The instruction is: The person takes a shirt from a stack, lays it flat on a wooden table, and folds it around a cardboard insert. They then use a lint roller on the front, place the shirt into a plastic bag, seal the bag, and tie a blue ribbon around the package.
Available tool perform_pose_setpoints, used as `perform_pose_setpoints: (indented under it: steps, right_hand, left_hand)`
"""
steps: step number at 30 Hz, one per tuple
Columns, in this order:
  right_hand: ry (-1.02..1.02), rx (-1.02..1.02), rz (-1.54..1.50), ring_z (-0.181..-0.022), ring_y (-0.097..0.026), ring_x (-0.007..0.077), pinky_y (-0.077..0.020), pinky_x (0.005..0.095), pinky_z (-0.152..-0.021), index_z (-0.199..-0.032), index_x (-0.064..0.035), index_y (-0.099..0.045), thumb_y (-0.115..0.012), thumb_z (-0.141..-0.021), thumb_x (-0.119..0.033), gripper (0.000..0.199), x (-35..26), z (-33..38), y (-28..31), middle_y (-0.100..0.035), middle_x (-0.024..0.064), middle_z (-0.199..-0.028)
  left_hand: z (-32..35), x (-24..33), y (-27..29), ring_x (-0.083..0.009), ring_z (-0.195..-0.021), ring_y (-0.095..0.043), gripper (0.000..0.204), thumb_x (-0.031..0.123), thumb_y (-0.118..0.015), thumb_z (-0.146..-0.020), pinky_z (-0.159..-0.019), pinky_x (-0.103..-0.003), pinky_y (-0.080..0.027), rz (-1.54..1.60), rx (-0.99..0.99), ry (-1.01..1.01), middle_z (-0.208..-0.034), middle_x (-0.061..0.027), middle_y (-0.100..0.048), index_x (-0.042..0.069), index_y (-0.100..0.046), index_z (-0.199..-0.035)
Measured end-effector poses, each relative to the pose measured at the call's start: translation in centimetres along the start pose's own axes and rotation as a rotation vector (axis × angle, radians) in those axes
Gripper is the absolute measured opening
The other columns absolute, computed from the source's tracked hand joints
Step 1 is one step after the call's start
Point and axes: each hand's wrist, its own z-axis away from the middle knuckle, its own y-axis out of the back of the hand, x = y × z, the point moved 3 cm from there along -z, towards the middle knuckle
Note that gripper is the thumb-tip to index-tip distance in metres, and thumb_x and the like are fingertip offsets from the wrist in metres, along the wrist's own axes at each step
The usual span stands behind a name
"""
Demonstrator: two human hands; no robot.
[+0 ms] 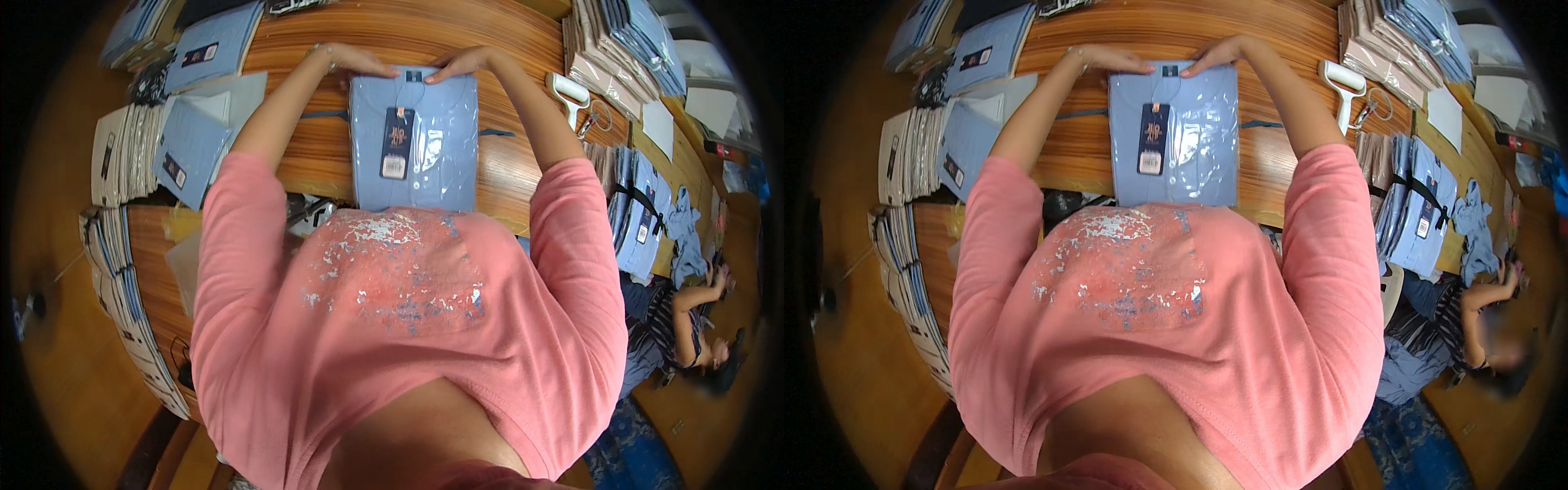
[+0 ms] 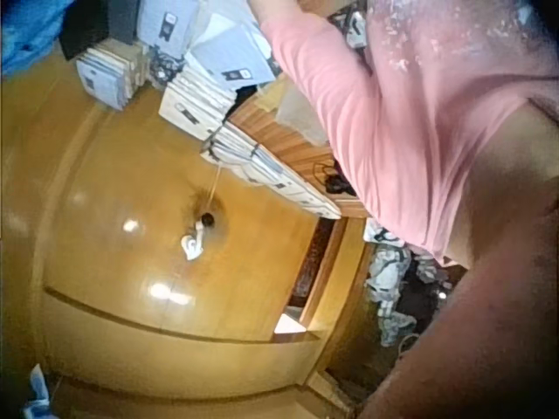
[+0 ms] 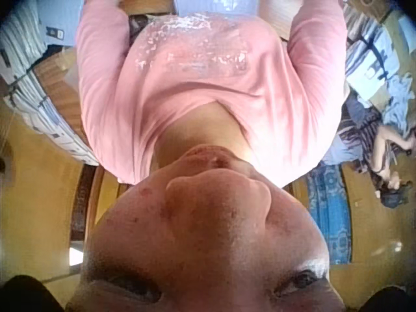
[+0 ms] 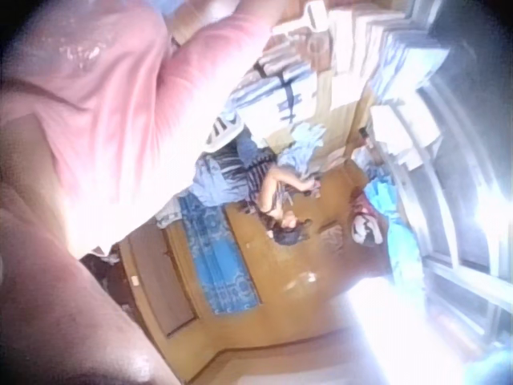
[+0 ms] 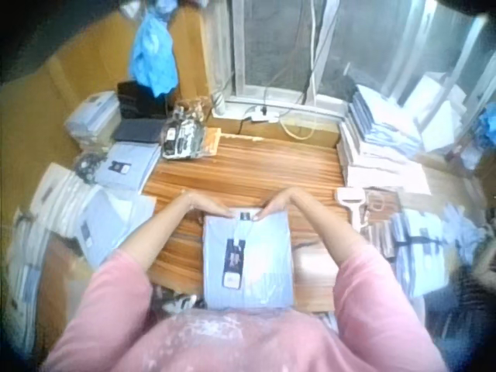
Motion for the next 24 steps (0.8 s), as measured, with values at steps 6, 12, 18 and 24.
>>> perform_pose_setpoints:
  steps: [6,12,18,24]
  right_hand:
    - [0.012,0.22,0.02,-0.119,-0.045,0.0332,-0.0334,0.0396,-0.1,-0.126,-0.0064,-0.05,-0.051,-0.071,-0.072,0.086,-0.8,2.3,-2.7,-0.044,0.021,-0.131]
    - [0.041,1.206,-0.817,-0.119,-0.045,0.031,-0.0346,0.0394,-0.099,-0.13,-0.0054,-0.045,-0.051,-0.08,-0.058,0.073,7.6,5.0,-4.5,-0.05,0.0175,-0.126]
    - [0.114,0.675,-1.442,-0.106,-0.052,0.0255,-0.0407,0.0354,-0.093,-0.124,0.0021,-0.041,-0.058,-0.081,-0.015,0.049,0.9,5.4,-11.4,-0.055,0.0183,-0.114]
    - [0.045,0.877,-1.075,-0.125,-0.034,0.031,-0.0275,0.0385,-0.103,-0.139,0.0042,-0.014,-0.059,-0.083,-0.032,0.08,1.4,8.2,-12.4,-0.033,0.027,-0.134]
  left_hand:
    - [-0.7,0.8,-1.5,-0.0314,-0.114,-0.049,0.09,0.071,-0.056,-0.069,-0.092,-0.033,-0.04,-0.004,0.118,-0.12,-0.118,-0.027,-0.052,-0.007,-0.056,-0.114]
    - [5.6,-0.2,-4.7,-0.0329,-0.134,-0.02,0.094,0.07,-0.046,-0.077,-0.107,-0.042,-0.022,0.734,0.906,-0.172,-0.144,-0.023,-0.019,0.001,-0.026,-0.139]
    - [3.5,-0.6,-10.8,-0.0257,-0.114,-0.045,0.068,0.046,-0.051,-0.088,-0.095,-0.034,-0.037,1.167,0.657,-0.283,-0.128,-0.0174,-0.045,-0.002,-0.032,-0.134]
    - [4.9,-3.0,-11.8,-0.0211,-0.111,-0.047,0.059,0.04,-0.051,-0.089,-0.096,-0.032,-0.036,0.941,1.017,-0.242,-0.121,-0.0162,-0.051,-0.008,-0.043,-0.122]
